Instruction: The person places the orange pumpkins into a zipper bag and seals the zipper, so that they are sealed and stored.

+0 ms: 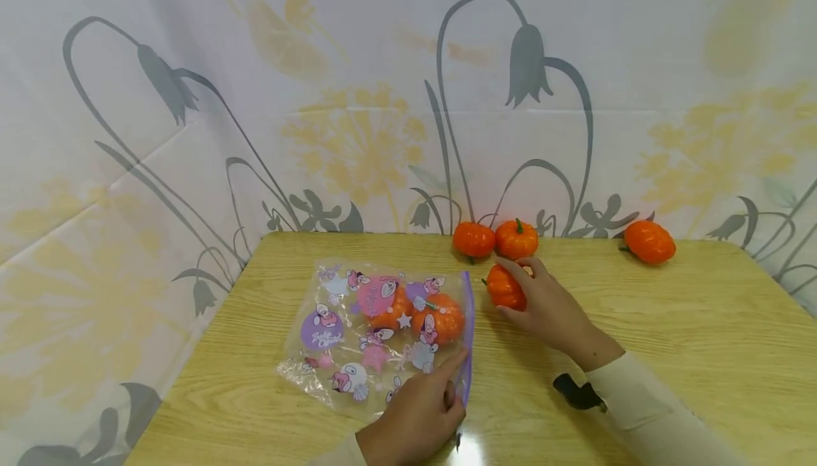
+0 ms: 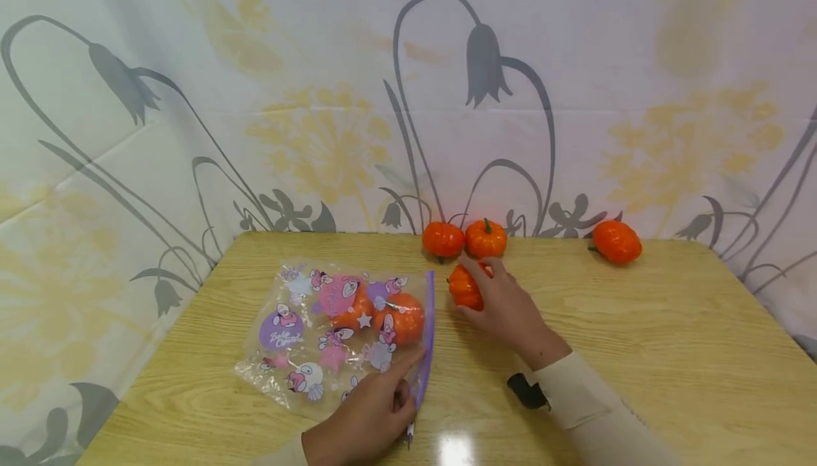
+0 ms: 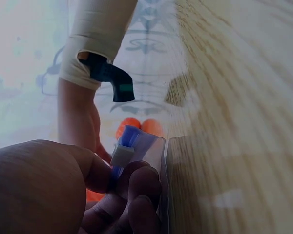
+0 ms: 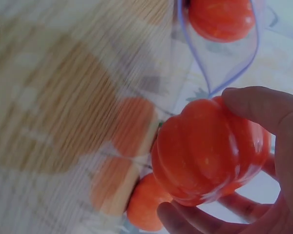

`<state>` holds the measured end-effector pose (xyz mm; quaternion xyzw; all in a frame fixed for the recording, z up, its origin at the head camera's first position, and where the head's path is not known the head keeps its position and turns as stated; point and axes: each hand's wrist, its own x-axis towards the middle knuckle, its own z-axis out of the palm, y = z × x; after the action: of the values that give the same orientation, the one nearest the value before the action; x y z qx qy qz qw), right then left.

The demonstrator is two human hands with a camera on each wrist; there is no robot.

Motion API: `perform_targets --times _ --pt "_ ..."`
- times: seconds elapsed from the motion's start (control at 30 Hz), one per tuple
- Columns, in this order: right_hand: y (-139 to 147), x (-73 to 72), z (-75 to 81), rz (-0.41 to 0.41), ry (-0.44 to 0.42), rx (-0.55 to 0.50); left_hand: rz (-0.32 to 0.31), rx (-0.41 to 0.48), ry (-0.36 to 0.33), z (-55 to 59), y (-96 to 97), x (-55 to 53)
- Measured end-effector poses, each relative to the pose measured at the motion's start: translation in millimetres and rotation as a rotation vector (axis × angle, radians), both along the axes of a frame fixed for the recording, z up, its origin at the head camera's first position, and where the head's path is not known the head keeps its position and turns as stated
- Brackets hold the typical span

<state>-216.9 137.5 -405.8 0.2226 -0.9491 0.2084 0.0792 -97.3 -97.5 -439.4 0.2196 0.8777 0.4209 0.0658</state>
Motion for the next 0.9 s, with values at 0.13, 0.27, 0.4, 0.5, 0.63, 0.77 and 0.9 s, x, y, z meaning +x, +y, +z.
perform_targets --times 0.13,0.27,0.4,0.5,0.63,0.77,0.9 --pt "-5 5.5 0.2 -0.010 -0.025 -0.075 0.009 -0.002 -0.008 0.7 -0.8 -0.3" --pt "-8 11.0 -2.4 -0.014 -0.042 -0.130 0.030 -0.008 -0.008 1.1 -0.4 -0.4" --pt "-9 14.4 -5.7 0.002 -0.053 -0.176 0.056 -0.022 -0.019 1.5 0.9 -0.9" --pt "-8 14.6 -9.3 0.016 -0.065 -0.208 0.072 -0.040 -0.031 1.2 2.3 -1.6" --pt "-8 13.7 -11.6 0.020 -0.103 -0.237 0.093 -0.056 -0.019 1.0 2.7 -2.2" --pt "-7 13.3 -11.8 0.013 -0.145 -0.212 0.117 -0.069 -0.013 1.0 1.9 -2.1" --pt "-6 13.3 -12.0 0.003 -0.182 -0.182 0.132 -0.091 -0.027 0.0 1.5 -2.7"
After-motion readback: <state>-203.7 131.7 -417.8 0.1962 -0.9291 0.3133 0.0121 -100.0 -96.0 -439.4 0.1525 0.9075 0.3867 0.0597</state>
